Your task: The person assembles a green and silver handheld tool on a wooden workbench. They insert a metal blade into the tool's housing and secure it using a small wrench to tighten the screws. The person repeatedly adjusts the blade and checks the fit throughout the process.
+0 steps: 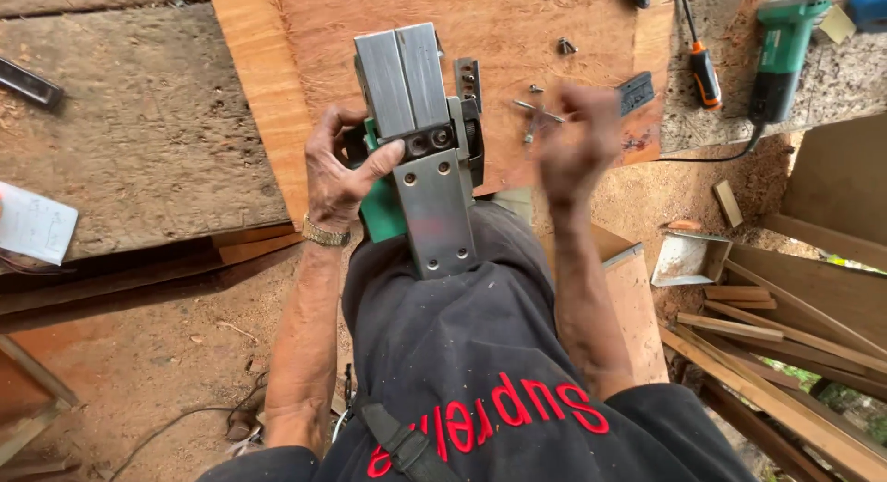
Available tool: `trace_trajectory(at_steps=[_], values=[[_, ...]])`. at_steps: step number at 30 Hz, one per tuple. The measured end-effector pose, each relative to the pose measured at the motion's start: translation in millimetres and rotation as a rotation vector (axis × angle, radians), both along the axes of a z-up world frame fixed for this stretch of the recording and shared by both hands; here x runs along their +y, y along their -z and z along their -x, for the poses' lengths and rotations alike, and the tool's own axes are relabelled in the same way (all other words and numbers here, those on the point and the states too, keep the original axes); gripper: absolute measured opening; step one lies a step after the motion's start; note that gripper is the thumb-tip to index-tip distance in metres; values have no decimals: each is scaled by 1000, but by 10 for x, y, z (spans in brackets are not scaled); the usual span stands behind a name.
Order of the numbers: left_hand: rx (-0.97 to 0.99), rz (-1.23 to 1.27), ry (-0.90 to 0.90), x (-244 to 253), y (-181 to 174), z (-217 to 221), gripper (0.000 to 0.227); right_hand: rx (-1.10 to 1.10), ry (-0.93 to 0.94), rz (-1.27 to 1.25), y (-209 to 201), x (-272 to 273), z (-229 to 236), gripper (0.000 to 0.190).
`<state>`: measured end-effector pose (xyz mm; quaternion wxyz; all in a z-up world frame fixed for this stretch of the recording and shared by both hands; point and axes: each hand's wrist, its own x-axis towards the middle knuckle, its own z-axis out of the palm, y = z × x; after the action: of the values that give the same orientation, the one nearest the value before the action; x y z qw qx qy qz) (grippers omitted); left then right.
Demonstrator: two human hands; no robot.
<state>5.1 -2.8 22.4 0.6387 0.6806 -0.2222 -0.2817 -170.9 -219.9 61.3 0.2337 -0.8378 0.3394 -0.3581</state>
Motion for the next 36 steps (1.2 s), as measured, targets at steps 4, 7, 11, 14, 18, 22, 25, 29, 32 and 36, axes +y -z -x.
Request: trace_trajectory(at_steps=[4, 7, 11, 14, 18, 22, 25, 29, 32, 36], values=[[62, 39, 7, -96, -36, -30, 47, 253, 163, -162, 1014, -969, 599, 29], [176, -23, -4, -118, -92, -12, 48, 320, -116, -202, 1167, -1100, 733, 21], [127, 65, 12, -138, -101, -19, 43, 282, -213, 76, 1104, -1122, 693, 18], [157, 80, -5, -119, -118, -11, 43, 354, -255, 220, 1064, -1077, 660, 16], [102, 67, -14, -96, 15, 6, 45, 395, -227, 376, 1019, -1037, 596, 16], [53, 78, -47, -110, 60, -54, 48, 251, -261, 102, 781, -811, 364, 8], [43, 45, -30, -66, 93, -6, 54, -141, -244, -569, 142, -163, 115, 9], [-30, 32, -43, -99, 70, -7, 57, -78, -695, -654, -198, 259, -191, 15], [-10, 9, -55, -99, 101, -33, 58, 143, -684, -520, -306, 363, -307, 20], [-57, 0, -71, -81, 129, -15, 57, 218, -733, -277, -313, 408, -363, 23]])
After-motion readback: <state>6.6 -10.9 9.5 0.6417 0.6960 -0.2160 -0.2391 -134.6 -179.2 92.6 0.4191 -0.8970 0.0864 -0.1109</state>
